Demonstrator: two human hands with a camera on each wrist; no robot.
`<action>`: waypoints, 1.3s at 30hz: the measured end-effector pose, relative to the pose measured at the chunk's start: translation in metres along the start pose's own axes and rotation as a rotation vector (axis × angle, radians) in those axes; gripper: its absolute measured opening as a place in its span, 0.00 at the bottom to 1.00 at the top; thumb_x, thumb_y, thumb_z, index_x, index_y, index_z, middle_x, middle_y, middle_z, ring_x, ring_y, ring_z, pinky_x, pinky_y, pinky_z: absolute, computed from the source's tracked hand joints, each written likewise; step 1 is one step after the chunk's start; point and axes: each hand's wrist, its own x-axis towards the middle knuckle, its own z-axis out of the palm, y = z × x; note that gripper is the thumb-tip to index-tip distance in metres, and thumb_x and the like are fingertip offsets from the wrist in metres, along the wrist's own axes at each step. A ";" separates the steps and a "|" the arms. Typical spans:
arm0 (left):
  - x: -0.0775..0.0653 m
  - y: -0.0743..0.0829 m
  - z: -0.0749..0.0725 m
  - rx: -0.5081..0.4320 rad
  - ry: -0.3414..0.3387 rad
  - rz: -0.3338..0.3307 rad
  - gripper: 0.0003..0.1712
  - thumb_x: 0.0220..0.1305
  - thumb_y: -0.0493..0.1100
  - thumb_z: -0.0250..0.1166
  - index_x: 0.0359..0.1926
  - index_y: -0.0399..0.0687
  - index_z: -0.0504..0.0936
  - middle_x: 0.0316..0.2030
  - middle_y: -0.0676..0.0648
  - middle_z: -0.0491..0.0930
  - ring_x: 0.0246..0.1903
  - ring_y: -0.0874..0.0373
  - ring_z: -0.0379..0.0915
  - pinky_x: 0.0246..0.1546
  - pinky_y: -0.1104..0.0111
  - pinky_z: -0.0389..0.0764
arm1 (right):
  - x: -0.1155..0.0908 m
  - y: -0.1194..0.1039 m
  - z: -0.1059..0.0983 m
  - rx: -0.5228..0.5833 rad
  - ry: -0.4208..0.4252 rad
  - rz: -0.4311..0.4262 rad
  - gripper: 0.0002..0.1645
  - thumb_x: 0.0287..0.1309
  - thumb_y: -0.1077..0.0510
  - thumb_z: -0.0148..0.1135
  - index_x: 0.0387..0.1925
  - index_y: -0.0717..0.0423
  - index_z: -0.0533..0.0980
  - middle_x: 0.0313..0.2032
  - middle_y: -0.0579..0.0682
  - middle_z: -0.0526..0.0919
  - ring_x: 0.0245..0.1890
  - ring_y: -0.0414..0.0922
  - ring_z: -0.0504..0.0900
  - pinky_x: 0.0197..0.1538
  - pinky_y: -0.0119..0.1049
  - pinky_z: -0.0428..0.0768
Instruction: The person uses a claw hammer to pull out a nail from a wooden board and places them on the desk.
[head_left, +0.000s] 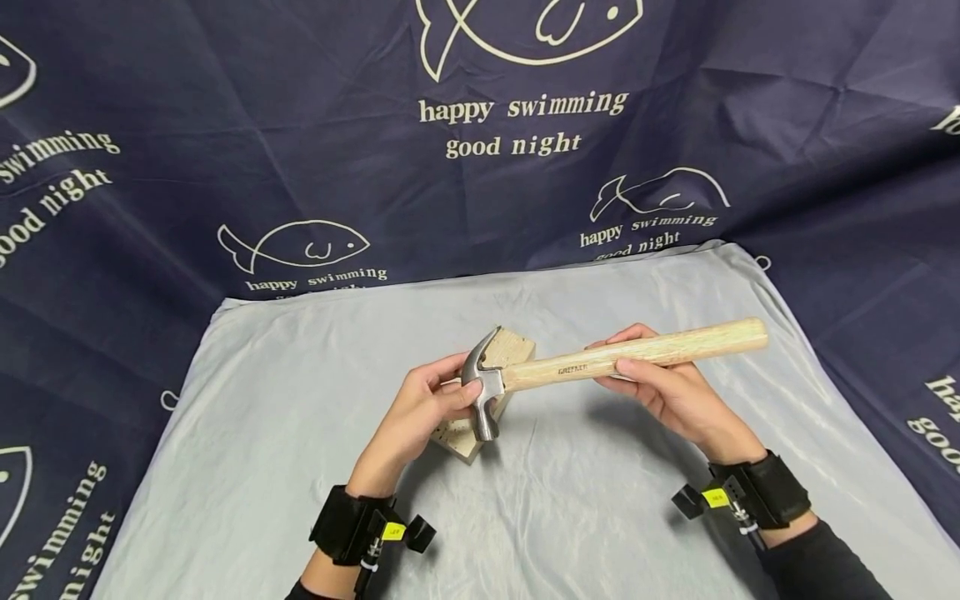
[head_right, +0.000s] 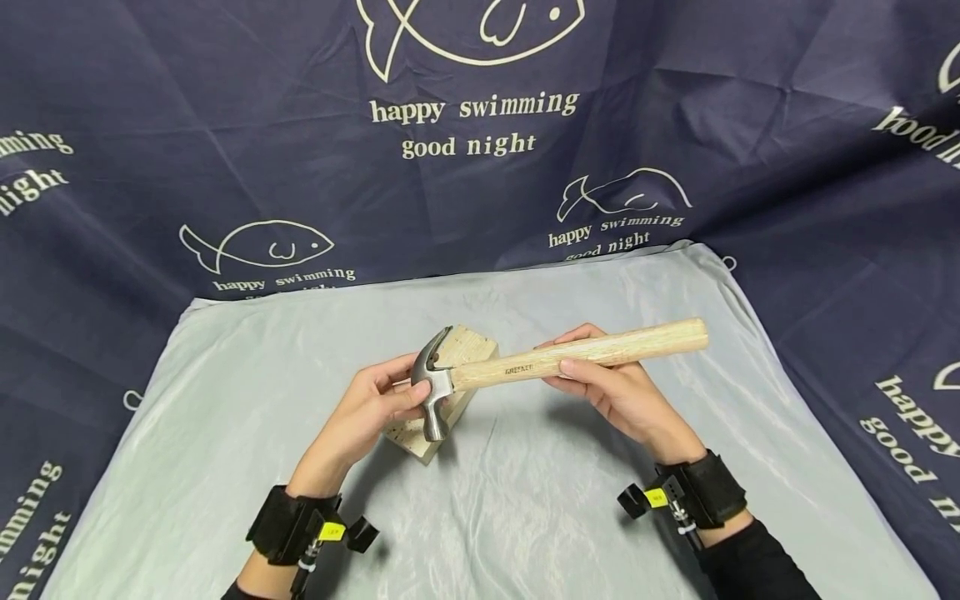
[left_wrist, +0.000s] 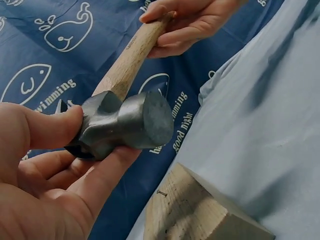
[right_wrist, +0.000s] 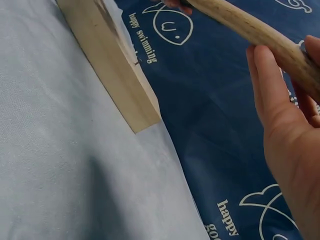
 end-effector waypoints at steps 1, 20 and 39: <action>0.001 -0.001 0.000 0.002 -0.005 -0.003 0.25 0.61 0.39 0.64 0.60 0.42 0.73 0.50 0.39 0.77 0.42 0.53 0.82 0.43 0.57 0.82 | 0.000 0.000 0.000 0.003 0.011 -0.002 0.18 0.65 0.75 0.39 0.54 0.67 0.66 0.56 0.62 0.75 0.57 0.55 0.76 0.59 0.46 0.73; 0.015 -0.017 0.004 0.060 0.040 -0.077 0.26 0.65 0.34 0.58 0.64 0.37 0.66 0.53 0.36 0.74 0.47 0.54 0.79 0.46 0.59 0.81 | 0.011 0.007 0.020 -0.186 0.334 -0.043 0.16 0.60 0.72 0.55 0.50 0.74 0.70 0.45 0.61 0.81 0.50 0.54 0.82 0.50 0.48 0.78; 0.022 -0.013 0.013 0.262 0.055 -0.063 0.25 0.62 0.39 0.64 0.60 0.42 0.73 0.46 0.42 0.80 0.44 0.55 0.81 0.44 0.65 0.82 | 0.019 0.006 0.032 -0.370 0.503 -0.179 0.21 0.61 0.64 0.59 0.52 0.72 0.69 0.44 0.59 0.81 0.46 0.50 0.83 0.43 0.46 0.82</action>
